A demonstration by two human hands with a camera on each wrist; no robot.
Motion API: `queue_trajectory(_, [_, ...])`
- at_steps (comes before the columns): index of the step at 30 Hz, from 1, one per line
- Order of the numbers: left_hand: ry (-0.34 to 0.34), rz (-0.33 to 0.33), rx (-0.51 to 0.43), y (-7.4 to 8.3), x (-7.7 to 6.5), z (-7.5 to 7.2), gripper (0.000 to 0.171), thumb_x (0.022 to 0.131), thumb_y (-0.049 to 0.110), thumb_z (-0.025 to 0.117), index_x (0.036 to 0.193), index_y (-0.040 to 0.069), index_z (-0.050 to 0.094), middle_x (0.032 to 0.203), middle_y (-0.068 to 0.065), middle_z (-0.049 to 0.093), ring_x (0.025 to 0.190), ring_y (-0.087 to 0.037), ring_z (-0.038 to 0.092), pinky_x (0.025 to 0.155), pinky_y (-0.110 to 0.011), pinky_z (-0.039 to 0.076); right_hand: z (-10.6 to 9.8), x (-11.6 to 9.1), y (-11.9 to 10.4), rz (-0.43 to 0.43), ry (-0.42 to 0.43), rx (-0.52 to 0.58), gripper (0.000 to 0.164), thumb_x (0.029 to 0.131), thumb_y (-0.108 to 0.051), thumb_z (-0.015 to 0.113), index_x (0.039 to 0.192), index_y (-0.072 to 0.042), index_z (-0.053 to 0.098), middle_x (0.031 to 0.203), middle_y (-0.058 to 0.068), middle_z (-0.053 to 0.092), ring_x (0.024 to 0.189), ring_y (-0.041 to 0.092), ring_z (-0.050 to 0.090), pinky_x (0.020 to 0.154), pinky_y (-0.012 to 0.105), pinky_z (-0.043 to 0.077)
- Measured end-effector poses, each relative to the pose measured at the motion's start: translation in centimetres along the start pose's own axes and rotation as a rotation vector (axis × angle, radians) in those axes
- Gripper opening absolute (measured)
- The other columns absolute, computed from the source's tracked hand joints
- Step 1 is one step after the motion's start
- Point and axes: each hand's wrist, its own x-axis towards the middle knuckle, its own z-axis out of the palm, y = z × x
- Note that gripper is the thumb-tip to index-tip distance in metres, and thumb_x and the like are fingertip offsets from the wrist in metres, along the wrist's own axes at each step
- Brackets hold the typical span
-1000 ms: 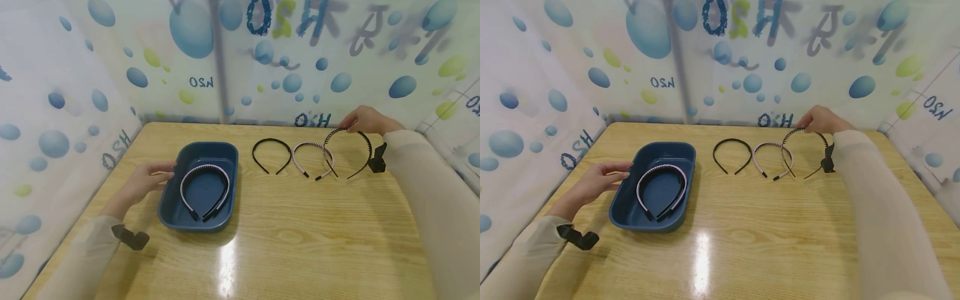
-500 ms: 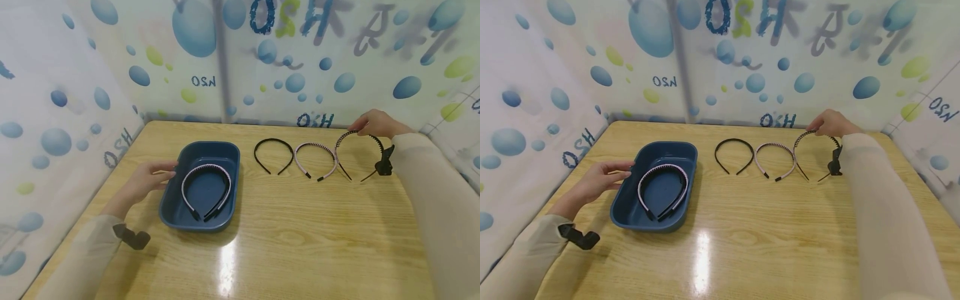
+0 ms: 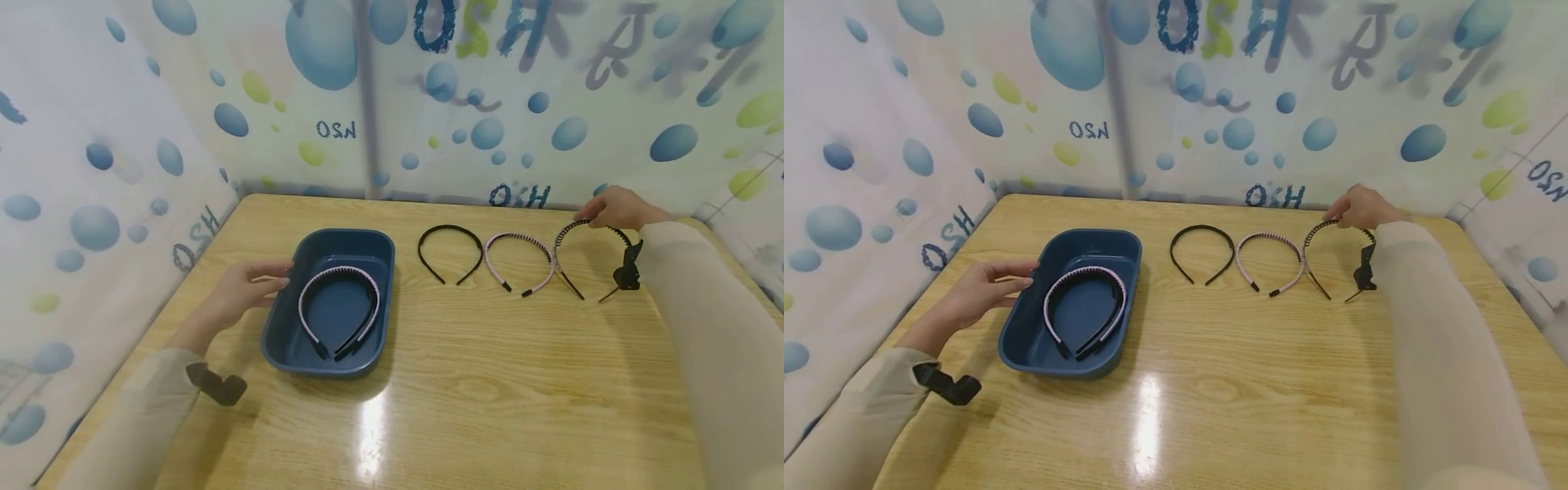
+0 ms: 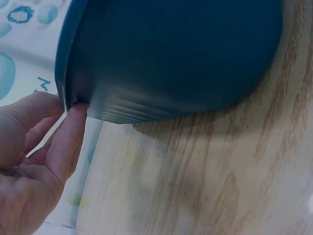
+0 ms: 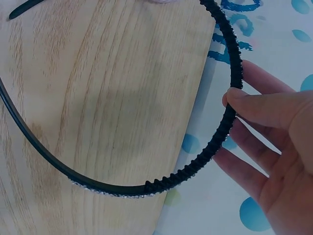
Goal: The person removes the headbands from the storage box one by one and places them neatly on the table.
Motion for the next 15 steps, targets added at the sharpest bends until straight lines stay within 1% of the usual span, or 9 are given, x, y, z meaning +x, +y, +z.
queue_trajectory(3, [0.001, -0.003, -0.003, 0.1, 0.0, 0.0, 0.045, 0.091, 0.012, 0.058, 0.131, -0.005, 0.046, 0.136, -0.019, 0.042, 0.117, -0.027, 0.046, 0.08, -0.032, 0.051, 0.3, 0.2, 0.2, 0.004, 0.0, 0.006, 0.024, 0.081, 0.01, 0.056, 0.104, 0.012, 0.062, 0.098, 0.031, 0.06, 0.094, 0.049, 0.051, 0.074, 0.055, 0.047])
queue_trajectory(11, [0.005, -0.007, -0.013, -0.1, 0.1, -0.1, 0.045, 0.091, 0.012, 0.059, 0.131, -0.004, 0.046, 0.135, -0.019, 0.043, 0.111, -0.016, 0.051, 0.079, -0.031, 0.051, 1.2, 0.3, 1.1, 0.019, -0.022, 0.003, 0.023, 0.082, 0.009, 0.055, 0.104, 0.011, 0.063, 0.1, 0.031, 0.06, 0.098, 0.051, 0.048, 0.077, 0.057, 0.045])
queue_trajectory(15, [0.004, -0.009, -0.008, 0.0, 0.1, -0.1, 0.045, 0.091, 0.012, 0.058, 0.131, -0.005, 0.046, 0.135, -0.019, 0.042, 0.113, -0.02, 0.05, 0.079, -0.031, 0.051, 1.6, 0.2, 1.6, 0.033, -0.034, 0.004, 0.024, 0.083, 0.008, 0.054, 0.106, 0.011, 0.062, 0.102, 0.032, 0.058, 0.098, 0.052, 0.048, 0.078, 0.058, 0.044])
